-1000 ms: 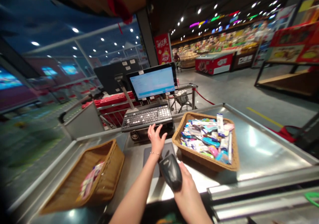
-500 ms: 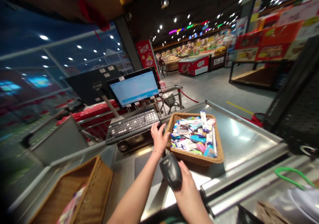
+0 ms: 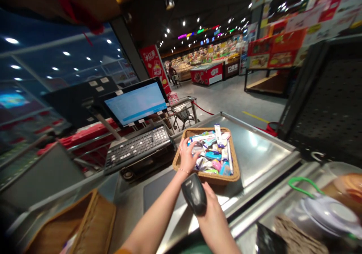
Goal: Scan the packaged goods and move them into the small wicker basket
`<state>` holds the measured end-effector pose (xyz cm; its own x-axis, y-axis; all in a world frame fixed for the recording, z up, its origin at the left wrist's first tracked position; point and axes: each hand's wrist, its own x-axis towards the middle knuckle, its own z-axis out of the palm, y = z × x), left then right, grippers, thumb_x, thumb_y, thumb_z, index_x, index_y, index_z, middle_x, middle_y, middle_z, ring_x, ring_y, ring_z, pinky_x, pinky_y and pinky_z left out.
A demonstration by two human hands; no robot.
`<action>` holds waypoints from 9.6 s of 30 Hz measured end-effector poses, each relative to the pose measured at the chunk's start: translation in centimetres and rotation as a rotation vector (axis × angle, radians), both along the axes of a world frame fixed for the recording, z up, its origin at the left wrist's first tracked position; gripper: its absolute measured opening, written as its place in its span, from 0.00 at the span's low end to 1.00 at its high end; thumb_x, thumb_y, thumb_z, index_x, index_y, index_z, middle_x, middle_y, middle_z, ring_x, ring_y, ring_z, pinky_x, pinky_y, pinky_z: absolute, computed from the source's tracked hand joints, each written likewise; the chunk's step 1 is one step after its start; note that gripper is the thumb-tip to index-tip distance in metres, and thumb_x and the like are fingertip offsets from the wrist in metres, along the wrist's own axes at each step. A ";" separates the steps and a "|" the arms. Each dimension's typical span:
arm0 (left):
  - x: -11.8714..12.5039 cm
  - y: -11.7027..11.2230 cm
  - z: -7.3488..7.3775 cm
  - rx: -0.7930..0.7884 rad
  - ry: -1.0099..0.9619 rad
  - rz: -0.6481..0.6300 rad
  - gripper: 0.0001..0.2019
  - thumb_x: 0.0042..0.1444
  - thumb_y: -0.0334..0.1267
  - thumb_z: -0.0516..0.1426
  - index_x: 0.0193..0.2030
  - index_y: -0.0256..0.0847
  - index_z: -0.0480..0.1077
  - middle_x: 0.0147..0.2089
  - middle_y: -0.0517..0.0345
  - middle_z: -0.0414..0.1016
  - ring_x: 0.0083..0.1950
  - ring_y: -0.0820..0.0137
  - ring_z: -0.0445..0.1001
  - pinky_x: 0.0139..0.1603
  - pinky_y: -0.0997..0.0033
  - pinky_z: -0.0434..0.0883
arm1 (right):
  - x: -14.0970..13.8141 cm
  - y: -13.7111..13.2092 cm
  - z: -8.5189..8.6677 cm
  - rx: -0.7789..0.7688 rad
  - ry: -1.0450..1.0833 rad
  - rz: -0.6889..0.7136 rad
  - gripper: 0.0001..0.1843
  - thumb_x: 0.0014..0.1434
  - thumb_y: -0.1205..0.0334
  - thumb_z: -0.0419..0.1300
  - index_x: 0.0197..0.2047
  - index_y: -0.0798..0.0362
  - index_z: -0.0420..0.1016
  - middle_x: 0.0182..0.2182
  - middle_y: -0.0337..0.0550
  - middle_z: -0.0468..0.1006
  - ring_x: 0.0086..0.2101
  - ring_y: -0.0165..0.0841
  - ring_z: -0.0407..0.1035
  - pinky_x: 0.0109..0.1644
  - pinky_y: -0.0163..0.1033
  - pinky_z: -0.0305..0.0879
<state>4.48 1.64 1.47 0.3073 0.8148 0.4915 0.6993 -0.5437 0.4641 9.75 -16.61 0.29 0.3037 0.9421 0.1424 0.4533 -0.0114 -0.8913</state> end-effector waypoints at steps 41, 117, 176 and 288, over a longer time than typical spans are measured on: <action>4.1 0.2 0.5 -0.361 0.465 -0.076 0.08 0.48 0.35 0.61 0.37 0.43 0.77 0.51 0.50 0.71 0.57 0.57 0.64 0.60 0.50 0.59 | 2.2 0.1 -2.3 0.008 0.104 -0.084 0.28 0.49 0.64 0.59 0.55 0.55 0.72 0.57 0.53 0.72 0.59 0.43 0.63 0.63 0.49 0.60; -0.8 4.5 -2.0 -0.507 0.859 -0.113 0.17 0.60 0.44 0.56 0.53 0.38 0.67 0.52 0.51 0.71 0.49 0.65 0.73 0.49 0.57 0.73 | -0.8 -3.0 -2.0 0.026 0.151 0.037 0.28 0.45 0.62 0.62 0.52 0.50 0.75 0.52 0.48 0.77 0.55 0.45 0.69 0.60 0.49 0.63; -22.9 -8.9 -9.3 -0.008 0.257 0.752 0.07 0.56 0.29 0.51 0.36 0.41 0.69 0.62 0.44 0.65 0.68 0.53 0.55 0.63 0.27 0.48 | -6.8 0.1 -0.8 -0.135 0.130 0.627 0.21 0.48 0.59 0.61 0.46 0.56 0.74 0.45 0.52 0.78 0.48 0.44 0.72 0.55 0.45 0.66; -28.8 -9.9 -4.5 0.099 0.240 0.926 0.07 0.55 0.29 0.53 0.38 0.42 0.69 0.61 0.46 0.66 0.68 0.53 0.55 0.65 0.29 0.46 | -7.1 -1.5 -3.7 -0.056 -0.003 0.528 0.29 0.46 0.43 0.61 0.47 0.53 0.77 0.50 0.51 0.78 0.53 0.47 0.70 0.57 0.41 0.66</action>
